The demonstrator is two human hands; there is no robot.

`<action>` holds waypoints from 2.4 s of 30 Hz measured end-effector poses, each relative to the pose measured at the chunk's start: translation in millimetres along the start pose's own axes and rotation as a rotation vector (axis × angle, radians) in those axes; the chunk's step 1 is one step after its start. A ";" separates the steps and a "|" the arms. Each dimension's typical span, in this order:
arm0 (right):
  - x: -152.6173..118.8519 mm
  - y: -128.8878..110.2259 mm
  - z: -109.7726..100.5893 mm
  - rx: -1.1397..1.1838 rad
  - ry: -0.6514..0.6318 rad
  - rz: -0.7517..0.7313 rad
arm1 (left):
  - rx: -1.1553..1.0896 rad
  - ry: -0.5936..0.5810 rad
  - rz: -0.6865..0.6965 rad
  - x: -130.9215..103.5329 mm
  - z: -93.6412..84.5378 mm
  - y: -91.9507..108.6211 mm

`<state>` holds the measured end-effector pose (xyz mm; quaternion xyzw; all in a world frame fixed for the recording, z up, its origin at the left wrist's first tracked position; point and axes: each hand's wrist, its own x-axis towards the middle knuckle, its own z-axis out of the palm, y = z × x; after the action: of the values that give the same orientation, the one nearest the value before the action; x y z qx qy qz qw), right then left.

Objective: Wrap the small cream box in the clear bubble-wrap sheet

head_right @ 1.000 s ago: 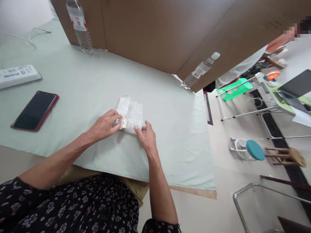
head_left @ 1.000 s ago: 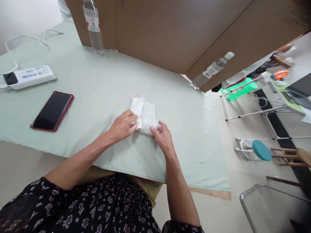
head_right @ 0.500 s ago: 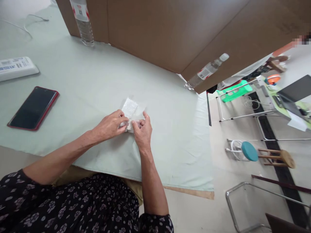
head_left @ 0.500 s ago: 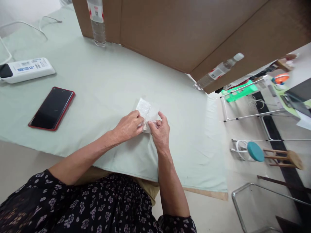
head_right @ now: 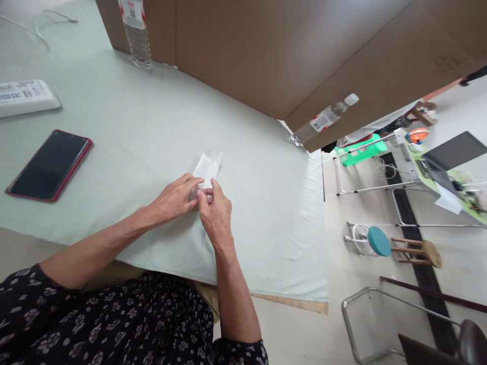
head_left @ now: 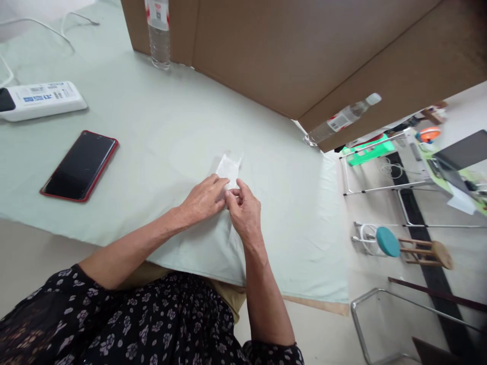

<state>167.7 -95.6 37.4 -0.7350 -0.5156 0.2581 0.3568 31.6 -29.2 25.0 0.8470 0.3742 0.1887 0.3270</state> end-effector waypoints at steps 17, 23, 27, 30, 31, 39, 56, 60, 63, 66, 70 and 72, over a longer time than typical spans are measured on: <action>21.2 -0.4 -22.8 -0.217 -0.409 -0.234 | -0.322 0.178 -0.162 2.0 11.6 -5.5; 40.6 32.9 -30.3 0.325 -0.160 0.139 | -0.296 0.190 -0.176 2.8 16.2 -8.8; 57.2 44.1 -21.0 0.371 -0.119 0.327 | -0.274 0.174 -0.198 1.4 15.9 -7.4; 71.3 39.3 -13.7 0.375 -0.188 0.293 | -0.170 0.132 -0.170 -0.9 15.3 -4.8; 75.9 37.0 -11.6 0.366 -0.210 0.278 | -0.116 0.120 -0.149 -1.8 15.1 -3.8; 99.9 34.1 -4.1 0.313 -0.274 0.262 | 0.097 0.098 -0.049 -2.4 15.6 -2.9; 102.0 30.6 1.2 0.491 -0.291 0.177 | -0.065 0.106 -0.088 -1.2 18.1 -7.8; 90.9 24.8 2.5 0.591 -0.233 0.141 | -0.096 0.101 -0.128 0.5 17.9 -9.3; 79.2 20.2 0.0 0.618 -0.230 0.104 | -0.097 0.127 -0.176 1.1 17.1 -8.4; 68.2 18.6 -3.4 0.618 -0.246 0.060 | -0.088 0.181 -0.232 1.1 16.2 -7.2; 57.5 20.5 -6.4 0.560 -0.241 -0.009 | -0.104 0.289 -0.247 2.2 17.0 -10.4; 53.5 21.4 -7.5 0.513 -0.242 -0.054 | -0.144 0.310 -0.193 3.7 17.3 -14.2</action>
<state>203.5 -51.7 24.5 -0.5703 -0.4919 0.4565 0.4737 36.5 -26.4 3.1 0.7424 0.4851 0.3110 0.3419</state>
